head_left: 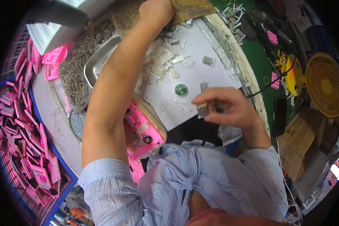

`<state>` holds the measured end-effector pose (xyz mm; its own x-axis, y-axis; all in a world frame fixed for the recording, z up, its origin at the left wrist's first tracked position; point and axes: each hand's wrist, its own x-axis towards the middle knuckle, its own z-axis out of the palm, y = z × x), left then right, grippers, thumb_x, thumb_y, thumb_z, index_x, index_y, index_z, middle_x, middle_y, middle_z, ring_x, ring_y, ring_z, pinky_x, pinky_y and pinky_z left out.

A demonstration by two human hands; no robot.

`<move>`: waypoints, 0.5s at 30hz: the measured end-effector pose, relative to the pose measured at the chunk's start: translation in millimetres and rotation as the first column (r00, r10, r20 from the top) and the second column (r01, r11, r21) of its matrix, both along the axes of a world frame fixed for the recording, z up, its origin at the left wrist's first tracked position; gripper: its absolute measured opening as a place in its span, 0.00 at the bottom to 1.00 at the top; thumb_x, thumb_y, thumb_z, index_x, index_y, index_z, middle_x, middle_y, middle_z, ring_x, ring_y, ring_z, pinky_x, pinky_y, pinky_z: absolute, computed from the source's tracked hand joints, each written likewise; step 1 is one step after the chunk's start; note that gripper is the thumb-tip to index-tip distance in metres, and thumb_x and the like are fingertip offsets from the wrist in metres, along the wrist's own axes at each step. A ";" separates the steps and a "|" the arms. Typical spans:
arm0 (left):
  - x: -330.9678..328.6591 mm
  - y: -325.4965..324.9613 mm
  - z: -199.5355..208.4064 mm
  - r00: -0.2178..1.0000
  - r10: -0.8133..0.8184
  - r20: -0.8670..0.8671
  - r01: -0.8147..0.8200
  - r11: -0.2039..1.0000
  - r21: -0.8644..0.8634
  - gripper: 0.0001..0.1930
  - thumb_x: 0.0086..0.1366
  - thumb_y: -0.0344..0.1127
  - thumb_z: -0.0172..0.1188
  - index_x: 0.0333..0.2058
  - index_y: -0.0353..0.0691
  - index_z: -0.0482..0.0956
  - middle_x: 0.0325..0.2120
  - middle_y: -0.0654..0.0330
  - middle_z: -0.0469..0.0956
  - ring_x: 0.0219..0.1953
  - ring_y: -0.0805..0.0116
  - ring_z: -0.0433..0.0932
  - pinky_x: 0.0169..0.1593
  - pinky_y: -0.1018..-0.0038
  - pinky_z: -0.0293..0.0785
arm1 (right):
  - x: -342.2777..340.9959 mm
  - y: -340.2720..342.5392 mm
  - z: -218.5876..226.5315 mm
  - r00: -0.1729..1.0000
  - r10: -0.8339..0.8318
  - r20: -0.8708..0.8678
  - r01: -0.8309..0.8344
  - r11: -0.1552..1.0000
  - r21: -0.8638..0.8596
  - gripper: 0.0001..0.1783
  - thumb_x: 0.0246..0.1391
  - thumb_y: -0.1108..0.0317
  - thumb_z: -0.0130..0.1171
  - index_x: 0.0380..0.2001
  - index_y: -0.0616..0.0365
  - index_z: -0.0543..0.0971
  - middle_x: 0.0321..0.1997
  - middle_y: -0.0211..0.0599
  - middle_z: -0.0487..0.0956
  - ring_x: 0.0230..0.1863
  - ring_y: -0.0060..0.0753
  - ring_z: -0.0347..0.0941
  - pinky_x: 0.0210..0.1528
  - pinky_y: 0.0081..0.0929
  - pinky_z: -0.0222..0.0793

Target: The recorder is assembling and soldering components inside a pink plastic toy casing.

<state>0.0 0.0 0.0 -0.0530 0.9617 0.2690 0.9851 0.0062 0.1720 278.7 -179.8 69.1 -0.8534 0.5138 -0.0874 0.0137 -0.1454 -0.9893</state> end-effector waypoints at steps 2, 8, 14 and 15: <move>-0.6 -4.9 -0.7 1.000 0.026 -0.017 -0.026 1.000 0.001 0.11 0.59 0.37 0.61 0.30 0.36 0.88 0.31 0.43 0.86 0.38 0.44 0.86 0.44 0.54 0.83 | 0.3 -0.8 2.7 0.997 -0.071 -0.009 0.071 0.997 0.010 0.25 0.54 0.78 0.68 0.56 0.57 0.82 0.42 0.28 0.82 0.36 0.15 0.72 0.42 0.18 0.68; -3.0 -19.4 -10.5 0.999 -0.044 0.007 0.043 0.987 0.153 0.10 0.62 0.34 0.57 0.30 0.35 0.85 0.30 0.44 0.85 0.36 0.45 0.85 0.43 0.55 0.82 | -10.2 -3.5 -19.3 0.933 -0.281 0.223 0.166 0.889 0.426 0.25 0.53 0.79 0.64 0.56 0.54 0.82 0.32 0.29 0.78 0.30 0.20 0.72 0.36 0.21 0.71; -3.0 -84.2 50.7 0.959 -0.214 0.184 0.131 0.914 0.384 0.07 0.60 0.32 0.61 0.32 0.34 0.82 0.28 0.43 0.83 0.35 0.42 0.83 0.41 0.54 0.79 | -34.4 4.2 -39.3 0.907 -0.266 0.327 0.007 0.784 0.620 0.22 0.55 0.76 0.62 0.54 0.56 0.81 0.27 0.30 0.77 0.27 0.23 0.72 0.33 0.22 0.69; -7.4 -93.7 57.5 0.946 -0.235 0.224 0.132 0.909 0.395 0.06 0.59 0.31 0.62 0.32 0.34 0.82 0.29 0.43 0.83 0.35 0.42 0.83 0.41 0.54 0.79 | -35.3 6.4 -40.9 0.901 -0.269 0.341 -0.016 0.764 0.645 0.22 0.54 0.75 0.62 0.54 0.56 0.81 0.27 0.31 0.77 0.27 0.24 0.72 0.33 0.23 0.70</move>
<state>-7.4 -93.7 57.5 -0.0031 0.7940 0.6079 0.8816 -0.2848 0.3764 243.4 -173.4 28.2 -0.7394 0.6730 -0.0191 0.4439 0.4659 -0.7654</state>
